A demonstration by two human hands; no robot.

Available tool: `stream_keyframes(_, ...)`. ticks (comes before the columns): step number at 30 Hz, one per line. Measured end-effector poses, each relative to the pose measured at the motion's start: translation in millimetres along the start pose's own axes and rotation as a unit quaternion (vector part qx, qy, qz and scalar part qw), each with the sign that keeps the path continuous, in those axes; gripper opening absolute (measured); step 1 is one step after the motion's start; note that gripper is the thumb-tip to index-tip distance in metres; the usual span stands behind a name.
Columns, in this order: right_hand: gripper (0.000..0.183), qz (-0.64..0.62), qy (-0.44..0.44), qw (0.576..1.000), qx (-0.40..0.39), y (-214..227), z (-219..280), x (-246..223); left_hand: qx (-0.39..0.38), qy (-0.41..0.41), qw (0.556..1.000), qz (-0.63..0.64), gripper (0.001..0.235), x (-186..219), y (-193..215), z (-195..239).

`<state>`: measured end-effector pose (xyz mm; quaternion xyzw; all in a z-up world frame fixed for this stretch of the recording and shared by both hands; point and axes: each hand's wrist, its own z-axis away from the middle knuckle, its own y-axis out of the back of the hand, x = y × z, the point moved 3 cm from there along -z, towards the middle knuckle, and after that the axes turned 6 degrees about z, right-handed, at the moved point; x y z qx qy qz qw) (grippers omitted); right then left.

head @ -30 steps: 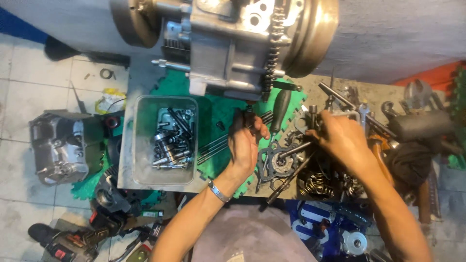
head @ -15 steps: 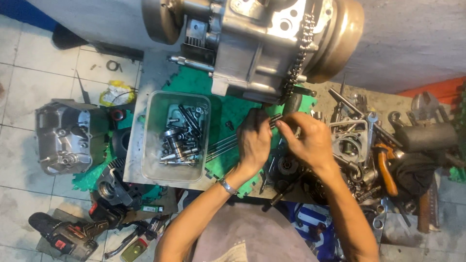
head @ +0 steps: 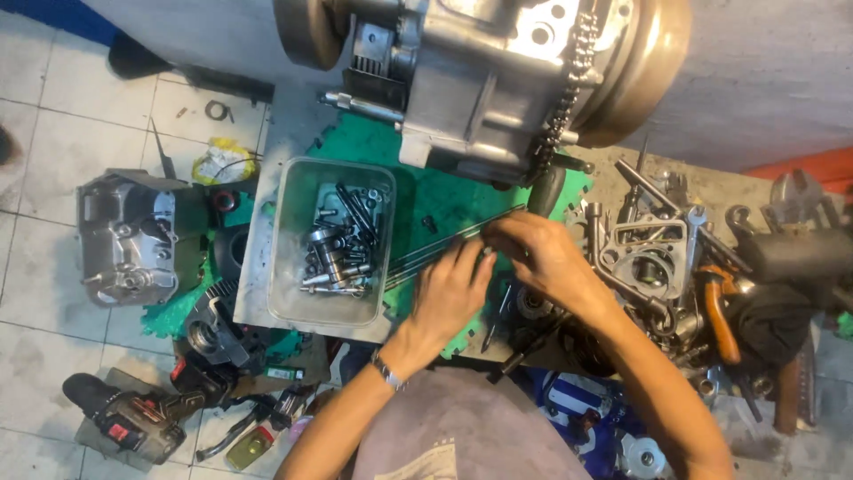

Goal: The person sorts small engine parts and tools on a workbench, moving items between a plastic tray and a metal container. They handle bolts, nuts, and metal rods, placing some into a container and others back onto the bench.

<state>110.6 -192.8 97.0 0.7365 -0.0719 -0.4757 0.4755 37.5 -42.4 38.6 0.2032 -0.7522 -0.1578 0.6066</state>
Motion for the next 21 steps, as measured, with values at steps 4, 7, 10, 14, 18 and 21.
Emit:
stream_keyframes(4,0.028,-0.084,0.014,0.990,-0.114,-4.3,-12.3,-16.5,0.034,0.004,0.999,-0.008,0.020,1.3,13.8,19.0)
stream_keyframes(7,0.022,-0.027,-0.081,0.979,-0.184,-18.9,-14.4,-9.2,0.027,0.034,0.999,-0.017,0.023,13.9,31.6,29.4)
stream_keyframes(10,0.033,0.006,0.012,0.999,-0.030,-37.3,-24.1,11.4,-0.005,0.017,1.000,0.001,0.025,38.5,59.9,41.5)
stream_keyframes(14,0.042,-0.030,-0.094,0.994,-0.053,-56.1,-41.9,8.5,-0.027,-0.035,0.999,0.018,0.021,45.4,97.4,59.7)
stream_keyframes(18,0.040,-0.020,-0.032,0.996,-0.082,-52.7,-48.0,6.5,0.054,-0.047,0.997,-0.040,0.013,40.4,144.3,51.1)
stream_keyframes(21,0.043,0.007,-0.008,0.996,-0.086,-40.2,-55.1,-14.2,0.143,-0.009,0.986,-0.082,0.009,31.5,179.3,46.6)
